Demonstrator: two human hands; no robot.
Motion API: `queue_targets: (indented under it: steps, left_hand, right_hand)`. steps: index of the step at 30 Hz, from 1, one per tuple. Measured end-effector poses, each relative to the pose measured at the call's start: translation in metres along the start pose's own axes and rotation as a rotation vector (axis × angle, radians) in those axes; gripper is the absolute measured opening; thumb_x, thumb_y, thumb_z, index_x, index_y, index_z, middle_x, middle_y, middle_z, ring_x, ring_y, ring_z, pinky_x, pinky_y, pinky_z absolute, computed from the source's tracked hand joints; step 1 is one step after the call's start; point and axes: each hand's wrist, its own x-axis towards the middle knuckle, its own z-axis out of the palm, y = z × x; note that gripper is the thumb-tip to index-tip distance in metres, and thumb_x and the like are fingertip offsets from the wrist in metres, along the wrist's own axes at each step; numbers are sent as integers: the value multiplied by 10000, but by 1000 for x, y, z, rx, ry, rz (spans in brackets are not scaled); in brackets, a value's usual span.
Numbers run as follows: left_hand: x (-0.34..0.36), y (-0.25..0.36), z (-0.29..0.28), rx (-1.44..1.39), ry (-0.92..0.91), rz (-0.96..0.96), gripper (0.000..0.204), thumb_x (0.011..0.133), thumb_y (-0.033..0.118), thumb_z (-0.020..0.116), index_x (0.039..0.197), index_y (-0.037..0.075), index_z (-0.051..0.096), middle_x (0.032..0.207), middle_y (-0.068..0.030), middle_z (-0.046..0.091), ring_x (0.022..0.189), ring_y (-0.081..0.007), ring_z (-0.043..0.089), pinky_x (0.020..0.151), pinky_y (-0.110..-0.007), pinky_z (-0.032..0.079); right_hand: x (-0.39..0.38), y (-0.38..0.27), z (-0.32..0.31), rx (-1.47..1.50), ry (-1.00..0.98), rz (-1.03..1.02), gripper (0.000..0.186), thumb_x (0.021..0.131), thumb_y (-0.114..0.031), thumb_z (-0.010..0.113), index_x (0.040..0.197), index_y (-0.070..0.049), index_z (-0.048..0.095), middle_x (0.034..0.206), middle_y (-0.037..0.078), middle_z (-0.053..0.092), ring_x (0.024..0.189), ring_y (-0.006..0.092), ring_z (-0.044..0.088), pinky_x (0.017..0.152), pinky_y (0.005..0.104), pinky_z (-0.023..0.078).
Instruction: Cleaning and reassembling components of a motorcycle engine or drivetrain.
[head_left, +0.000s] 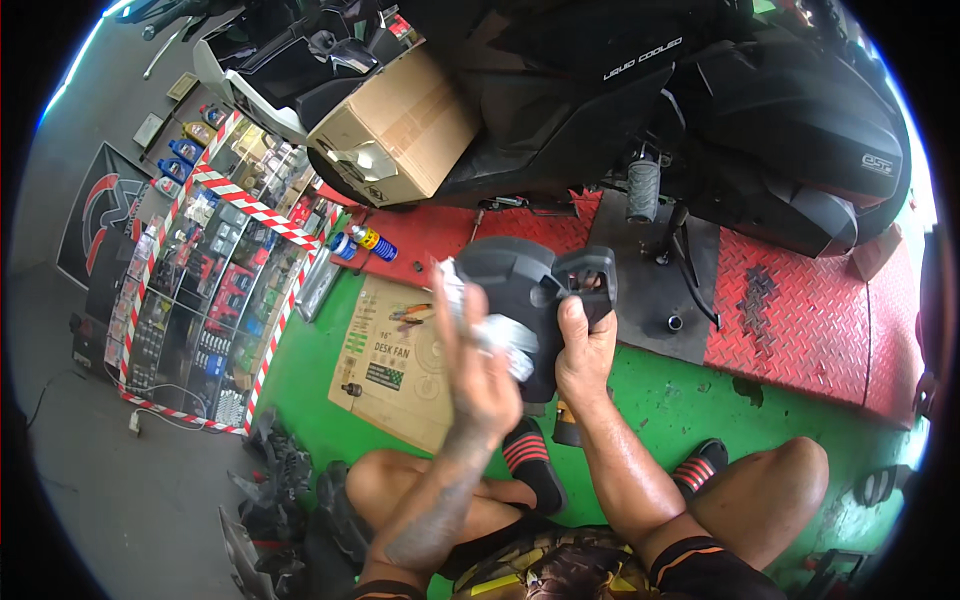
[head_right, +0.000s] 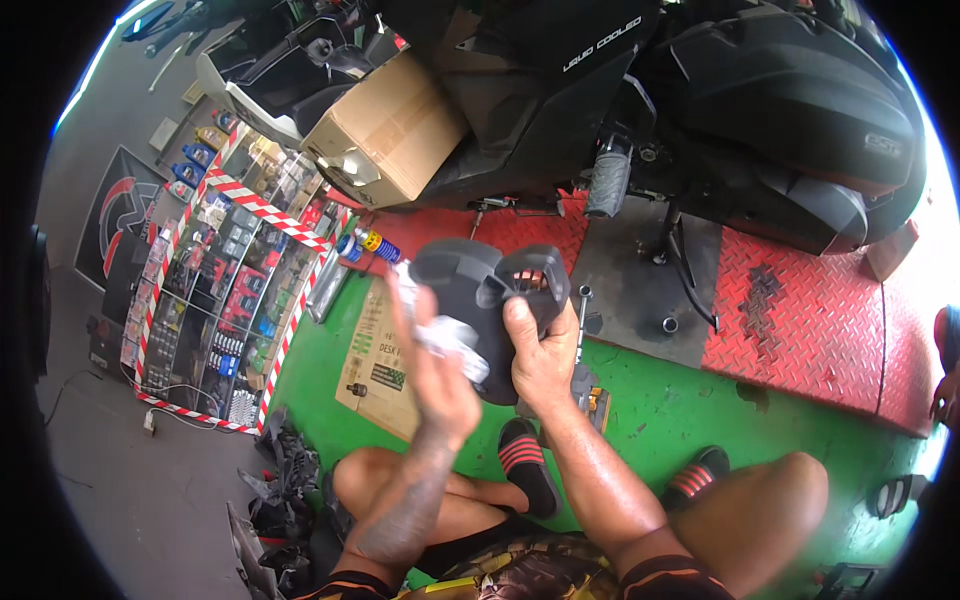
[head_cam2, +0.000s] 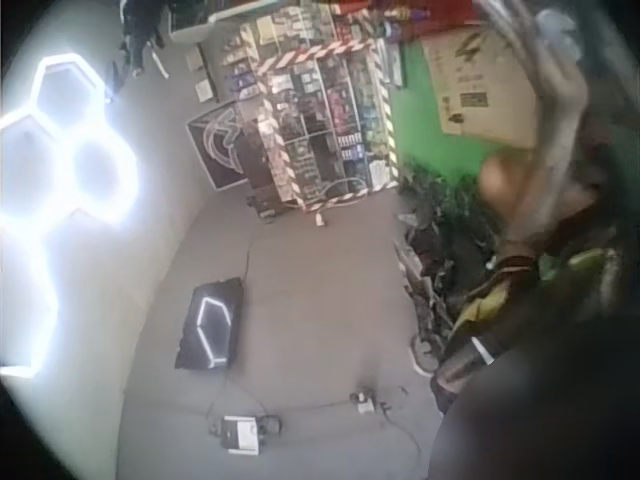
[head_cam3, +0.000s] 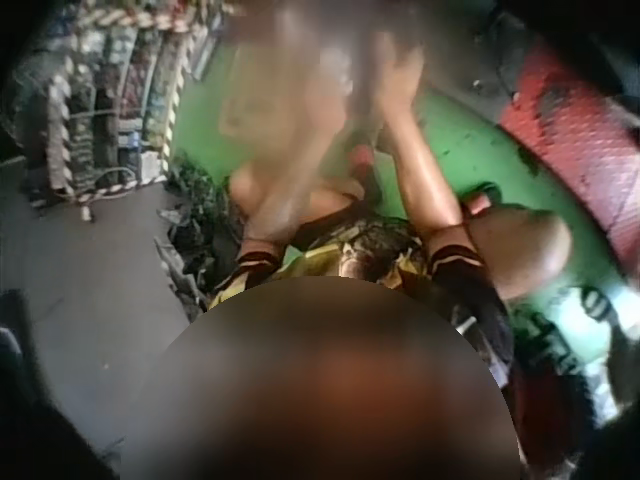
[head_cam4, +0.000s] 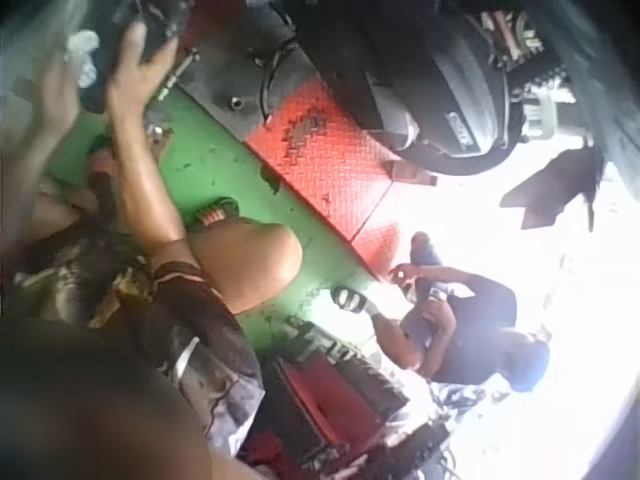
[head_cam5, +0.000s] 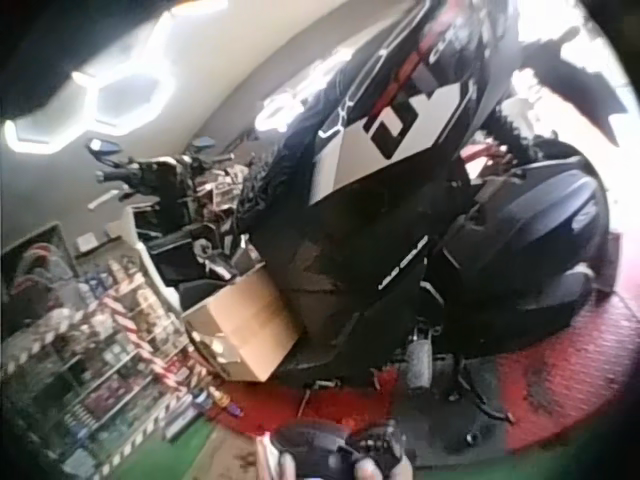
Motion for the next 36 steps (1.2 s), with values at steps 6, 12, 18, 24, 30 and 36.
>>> queue_targets:
  steps: [6, 12, 18, 24, 30, 36]
  left_hand:
    - [55, 39, -1, 177, -278, 325, 601, 981, 283, 466, 1505, 8, 358, 1554, -220, 351, 1451, -485, 252, 1168, -617, 165]
    - [24, 42, -2, 58, -673, 402, 602, 926, 193, 561, 1481, 14, 412, 1570, -193, 334, 1473, -404, 268, 1184, -588, 162]
    - [59, 16, -14, 563, -668, 430, 639, 884, 225, 577, 1486, 80, 421, 1599, -106, 312, 1498, -390, 191, 1185, -625, 100]
    - [65, 31, -7, 498, -636, 417, 468, 867, 154, 602, 1307, -5, 577, 1529, -133, 414, 1476, -395, 252, 1172, -632, 140]
    - [90, 22, -36, 467, -742, 625, 315, 864, 185, 621, 1146, 56, 676, 1463, -104, 504, 1480, -331, 277, 1177, -635, 163]
    - [75, 8, -31, -123, -566, -67, 455, 958, 52, 516, 1402, -31, 462, 1430, -243, 490, 1345, -411, 463, 1120, -515, 353]
  right_hand:
    - [-6, 10, -2, -50, -83, 261, 781, 1036, -620, 185, 1417, 6, 455, 1370, 116, 532, 1263, 191, 489, 1117, 332, 339]
    - [15, -14, -10, 253, 128, 495, 1037, 904, -818, 262, 1452, 52, 392, 1376, 196, 525, 1219, 286, 564, 1075, 399, 430]
    - [-5, -10, 9, 146, -72, 643, 1091, 877, -852, 222, 1497, 40, 324, 1498, 200, 416, 1378, 271, 422, 1161, 406, 309]
    - [-1, -14, 8, 382, 15, 716, 1065, 881, -850, 205, 1464, 24, 378, 1424, 231, 481, 1322, 318, 487, 1129, 435, 359]
    - [-17, -4, 15, 140, 46, 682, 977, 892, -840, 234, 1250, 7, 564, 1186, 148, 617, 1167, 250, 573, 1046, 366, 416]
    - [-18, -1, 24, 8, 39, 444, 453, 1019, -502, 510, 1103, -72, 624, 1018, -4, 634, 965, 82, 561, 894, 261, 443]
